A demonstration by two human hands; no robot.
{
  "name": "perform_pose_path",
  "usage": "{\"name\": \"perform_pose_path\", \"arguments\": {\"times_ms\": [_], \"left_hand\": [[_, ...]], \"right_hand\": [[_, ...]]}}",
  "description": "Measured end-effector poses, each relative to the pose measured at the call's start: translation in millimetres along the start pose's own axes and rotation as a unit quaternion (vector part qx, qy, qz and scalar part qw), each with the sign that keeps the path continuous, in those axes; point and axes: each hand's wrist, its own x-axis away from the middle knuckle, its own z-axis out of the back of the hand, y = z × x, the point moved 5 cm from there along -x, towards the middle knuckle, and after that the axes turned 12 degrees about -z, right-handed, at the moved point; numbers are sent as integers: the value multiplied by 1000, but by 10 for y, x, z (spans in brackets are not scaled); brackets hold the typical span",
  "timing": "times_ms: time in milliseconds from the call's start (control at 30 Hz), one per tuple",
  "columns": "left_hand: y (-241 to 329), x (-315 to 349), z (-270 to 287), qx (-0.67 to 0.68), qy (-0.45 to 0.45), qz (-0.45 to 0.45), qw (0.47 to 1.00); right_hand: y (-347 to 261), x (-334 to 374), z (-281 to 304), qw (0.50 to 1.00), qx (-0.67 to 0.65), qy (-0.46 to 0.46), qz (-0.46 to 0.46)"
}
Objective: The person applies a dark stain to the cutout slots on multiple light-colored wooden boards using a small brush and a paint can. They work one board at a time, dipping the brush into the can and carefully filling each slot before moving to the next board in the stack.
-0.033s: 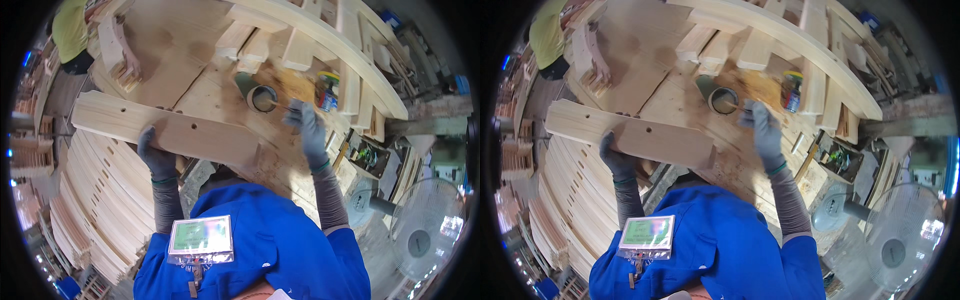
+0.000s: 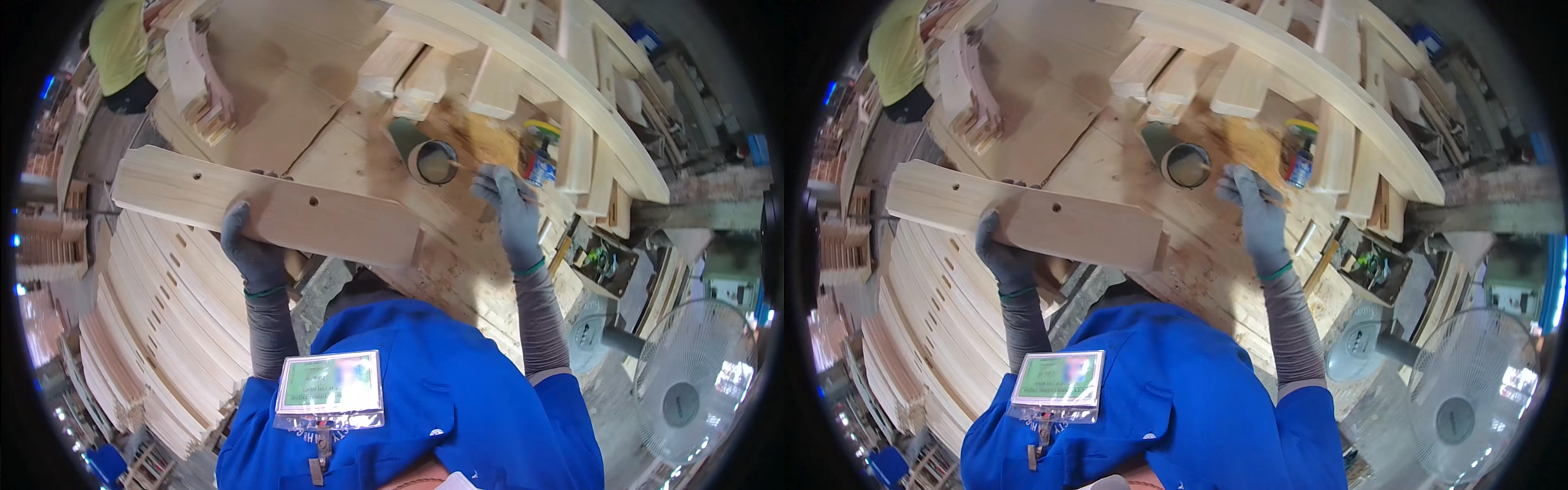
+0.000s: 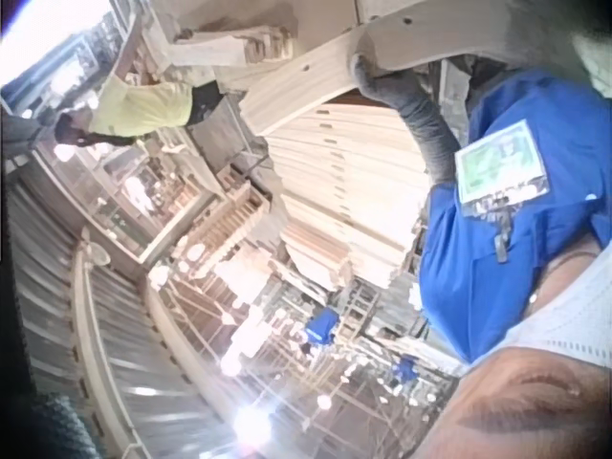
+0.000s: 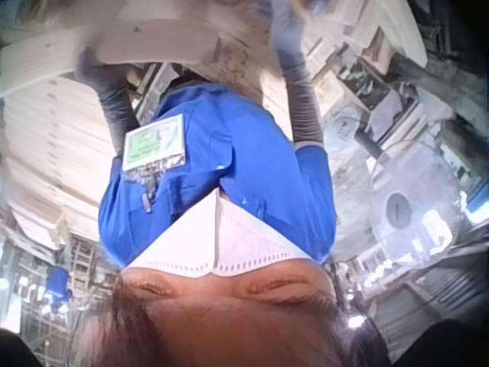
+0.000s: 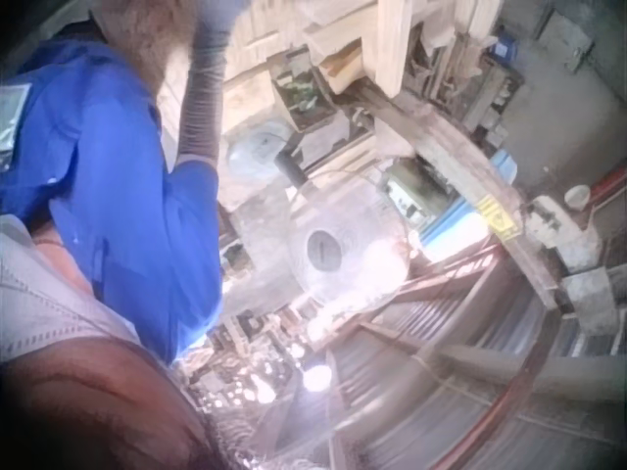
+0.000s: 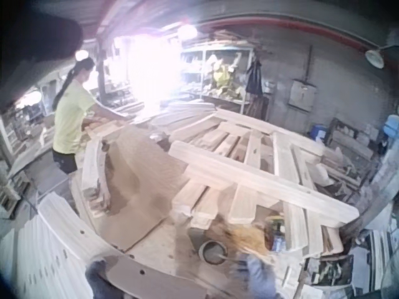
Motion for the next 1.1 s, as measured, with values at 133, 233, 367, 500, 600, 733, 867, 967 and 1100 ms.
{"name": "perform_pose_path", "arguments": {"times_ms": [133,233,367,500,600,733,867,967,1100], "left_hand": [[119,-160,175,-40,56,-76,995],[183,-203,167,-36,47,-61,996],[229,-219,320,-31,84,-76,993],[259,-193,353,-79,104,-75,989],[242,-181,312,-90,103,-69,988],[217,-188,317,-89,123,-55,987],[215,-145,390,-84,217,-20,972],[314,-187,656,-64,220,-17,973],[244,-151,527,-66,209,-4,976]], "right_hand": [[125,-355,112,990,111,14,91],[207,-495,58,960,232,33,154],[377,-572,102,983,157,16,92],[570,-598,258,968,-241,-3,-75],[798,-610,391,947,-260,61,-179],[960,-689,444,932,-329,-6,-155],[876,-564,417,944,-300,37,-134],[546,-228,241,959,-270,1,-92],[143,377,98,978,-192,-75,-27]]}}
